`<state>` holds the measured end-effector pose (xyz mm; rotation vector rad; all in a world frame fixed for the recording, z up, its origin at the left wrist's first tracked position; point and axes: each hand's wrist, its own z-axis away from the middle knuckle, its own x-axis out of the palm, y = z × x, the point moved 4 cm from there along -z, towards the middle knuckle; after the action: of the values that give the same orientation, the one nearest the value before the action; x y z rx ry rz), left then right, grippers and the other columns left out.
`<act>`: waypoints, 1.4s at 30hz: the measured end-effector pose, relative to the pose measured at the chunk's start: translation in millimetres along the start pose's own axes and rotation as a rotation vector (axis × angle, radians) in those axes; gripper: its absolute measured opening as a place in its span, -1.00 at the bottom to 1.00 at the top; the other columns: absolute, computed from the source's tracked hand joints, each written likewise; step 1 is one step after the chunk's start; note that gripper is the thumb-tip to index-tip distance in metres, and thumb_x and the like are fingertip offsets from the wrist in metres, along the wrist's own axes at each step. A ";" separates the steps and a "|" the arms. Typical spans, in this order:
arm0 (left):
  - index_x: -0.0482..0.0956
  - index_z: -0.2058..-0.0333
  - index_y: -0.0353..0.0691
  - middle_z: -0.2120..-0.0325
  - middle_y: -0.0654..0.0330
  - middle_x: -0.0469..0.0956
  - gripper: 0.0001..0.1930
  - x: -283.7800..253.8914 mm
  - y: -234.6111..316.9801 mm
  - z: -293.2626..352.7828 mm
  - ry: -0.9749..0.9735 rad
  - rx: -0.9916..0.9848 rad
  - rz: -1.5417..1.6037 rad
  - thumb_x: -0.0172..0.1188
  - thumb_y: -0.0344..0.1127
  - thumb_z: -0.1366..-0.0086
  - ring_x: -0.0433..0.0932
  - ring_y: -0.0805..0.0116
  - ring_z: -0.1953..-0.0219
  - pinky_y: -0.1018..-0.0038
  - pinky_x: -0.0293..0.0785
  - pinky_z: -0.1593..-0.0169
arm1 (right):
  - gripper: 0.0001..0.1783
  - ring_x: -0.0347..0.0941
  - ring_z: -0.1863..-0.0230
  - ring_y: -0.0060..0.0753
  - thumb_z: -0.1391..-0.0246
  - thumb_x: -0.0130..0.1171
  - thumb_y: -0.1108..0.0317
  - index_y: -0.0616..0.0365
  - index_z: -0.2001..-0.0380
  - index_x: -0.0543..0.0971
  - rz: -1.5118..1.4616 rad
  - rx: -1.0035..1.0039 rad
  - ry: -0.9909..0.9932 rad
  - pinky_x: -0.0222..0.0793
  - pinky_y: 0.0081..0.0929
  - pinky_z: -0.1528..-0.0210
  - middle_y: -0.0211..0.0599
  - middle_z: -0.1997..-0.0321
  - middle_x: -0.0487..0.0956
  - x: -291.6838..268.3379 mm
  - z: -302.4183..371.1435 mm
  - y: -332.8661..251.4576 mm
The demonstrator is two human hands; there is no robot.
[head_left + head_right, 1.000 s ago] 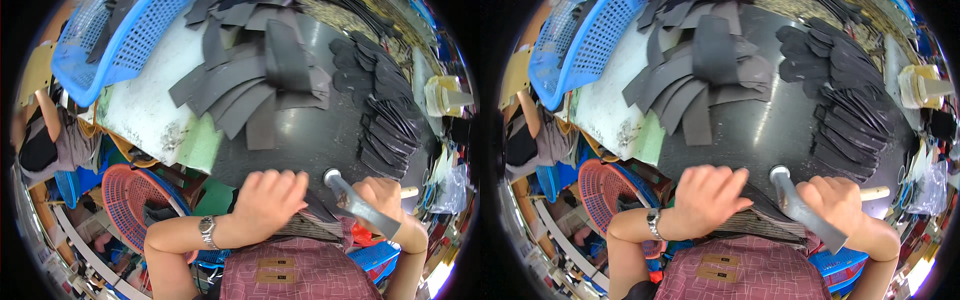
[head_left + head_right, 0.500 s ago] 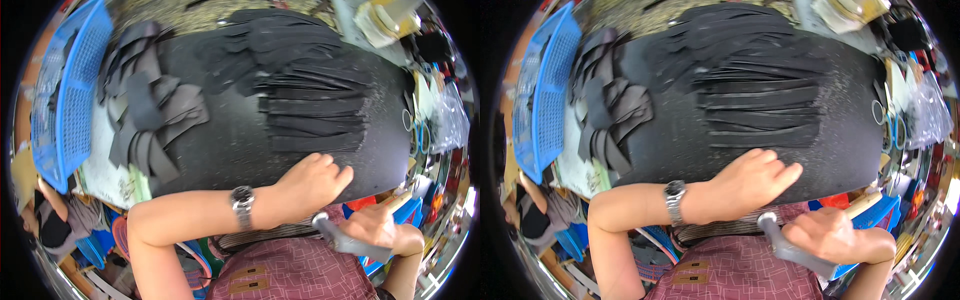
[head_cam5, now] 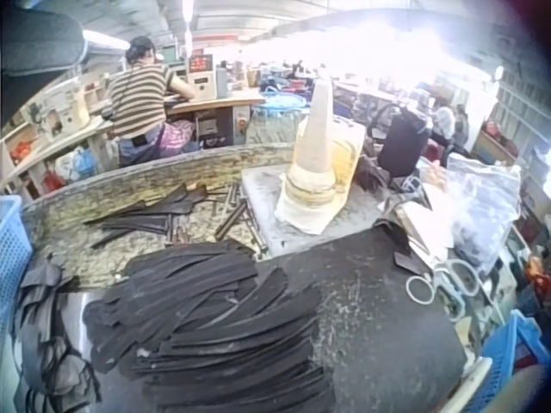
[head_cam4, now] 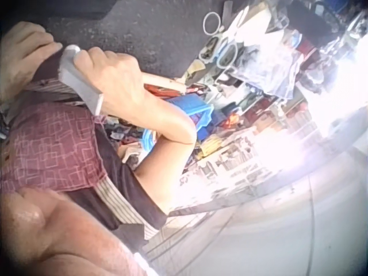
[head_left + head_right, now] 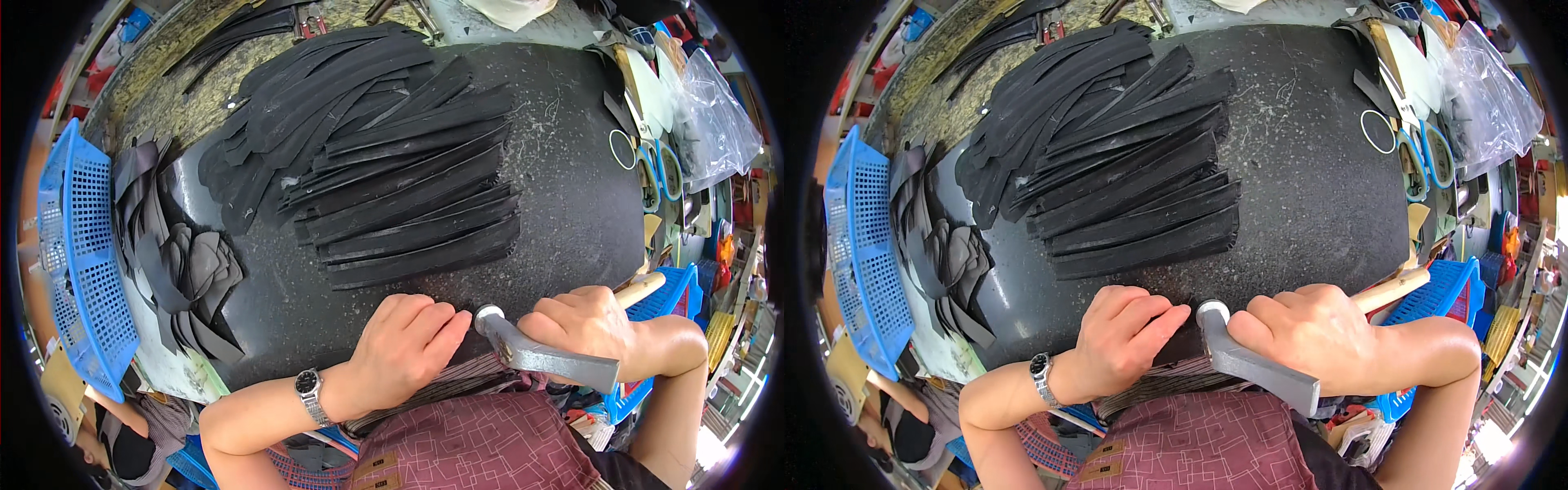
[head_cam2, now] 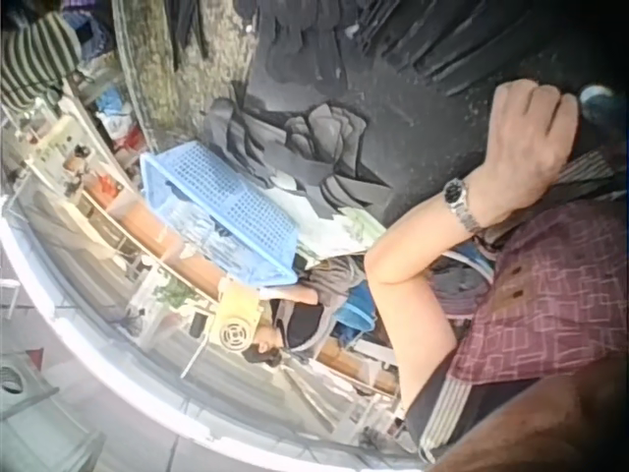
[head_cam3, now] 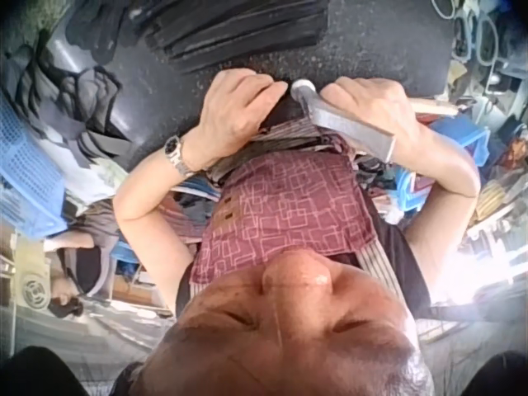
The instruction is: Hammering black leather strips on a workbench as part of the shoe assembly process.
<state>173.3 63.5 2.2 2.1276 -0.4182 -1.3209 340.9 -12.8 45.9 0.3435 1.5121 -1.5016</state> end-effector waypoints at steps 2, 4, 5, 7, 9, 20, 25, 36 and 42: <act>0.60 0.29 -0.28 0.40 0.22 0.50 -0.67 -0.8 0.0 -0.3 -0.007 -0.005 -0.010 0.17 -0.42 0.15 0.45 0.27 0.36 0.40 0.39 0.33 | -0.59 0.42 0.66 -0.28 0.27 0.26 0.09 0.19 0.42 0.46 0.064 -0.024 -0.083 0.32 -0.38 0.63 -0.32 0.65 0.36 -3.9 -3.6 -0.3; 0.60 0.31 -0.29 0.38 0.20 0.48 -0.69 0.0 4.0 0.4 -0.043 0.057 -0.078 0.18 -0.43 0.14 0.44 0.27 0.36 0.41 0.39 0.36 | -0.67 0.41 0.66 -0.34 0.27 0.21 0.20 0.16 0.45 0.41 0.087 -0.030 -0.028 0.32 -0.40 0.65 -0.36 0.64 0.33 -18.9 -10.8 -3.4; 0.60 0.31 -0.29 0.38 0.20 0.48 -0.69 0.6 3.5 1.0 -0.045 0.052 -0.079 0.18 -0.43 0.14 0.44 0.27 0.36 0.41 0.39 0.36 | -0.74 0.41 0.65 -0.40 0.28 0.16 0.31 0.14 0.48 0.36 0.113 -0.031 0.028 0.32 -0.42 0.67 -0.39 0.63 0.30 -23.6 -14.8 -4.9; 0.55 0.32 -0.38 0.40 0.15 0.44 -0.72 1.8 5.2 0.4 -0.026 0.124 -0.127 0.15 -0.38 0.06 0.41 0.30 0.34 0.45 0.38 0.33 | -0.75 0.41 0.65 -0.39 0.26 0.16 0.31 0.14 0.48 0.36 0.231 -0.016 0.094 0.32 -0.42 0.68 -0.38 0.63 0.30 -22.4 -17.1 -12.3; 0.54 0.32 -0.38 0.41 0.15 0.43 -0.72 1.6 6.5 0.9 -0.048 0.124 -0.136 0.15 -0.38 0.06 0.41 0.29 0.35 0.46 0.37 0.33 | -0.75 0.40 0.66 -0.41 0.25 0.16 0.31 0.13 0.46 0.36 0.238 -0.016 -0.059 0.32 -0.45 0.68 -0.39 0.62 0.30 -11.7 -20.9 -10.5; 0.58 0.31 -0.37 0.40 0.16 0.45 -0.70 -7.9 1.6 14.8 -0.051 0.052 -0.050 0.16 -0.40 0.10 0.44 0.28 0.38 0.43 0.43 0.36 | -0.70 0.33 0.70 -0.47 0.32 0.15 0.31 0.12 0.42 0.38 0.241 -0.014 0.044 0.27 -0.49 0.70 -0.45 0.63 0.26 -7.1 -21.3 -8.0; 0.57 0.27 -0.50 0.39 0.10 0.47 -0.67 -2.3 19.2 18.3 -0.179 0.281 -0.509 0.09 -0.39 0.01 0.45 0.26 0.38 0.46 0.42 0.32 | -0.68 0.35 0.69 -0.49 0.33 0.16 0.28 0.12 0.41 0.40 0.254 -0.067 -0.013 0.26 -0.50 0.69 -0.44 0.63 0.26 0.8 -23.4 -15.3; 0.55 0.38 -0.47 0.32 0.03 0.46 -0.69 -22.0 8.8 36.9 -0.159 0.161 -0.237 0.09 -0.34 0.09 0.43 0.19 0.31 0.42 0.41 0.24 | -0.72 0.30 0.69 -0.53 0.34 0.12 0.29 0.14 0.45 0.41 0.336 -0.114 -0.043 0.20 -0.54 0.71 -0.48 0.65 0.24 7.6 -31.7 -35.7; 0.55 0.34 -0.49 0.36 0.07 0.48 -0.64 -30.4 9.6 50.6 -0.193 0.210 -0.362 0.10 -0.33 0.12 0.43 0.21 0.27 0.41 0.40 0.21 | -0.70 0.27 0.70 -0.57 0.38 0.12 0.25 0.14 0.48 0.39 0.362 -0.160 -0.035 0.17 -0.57 0.72 -0.50 0.66 0.20 11.0 -44.0 -44.2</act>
<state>114.9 56.6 12.9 2.3354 -0.2646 -1.7635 283.9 12.7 56.6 0.4657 1.4424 -1.0909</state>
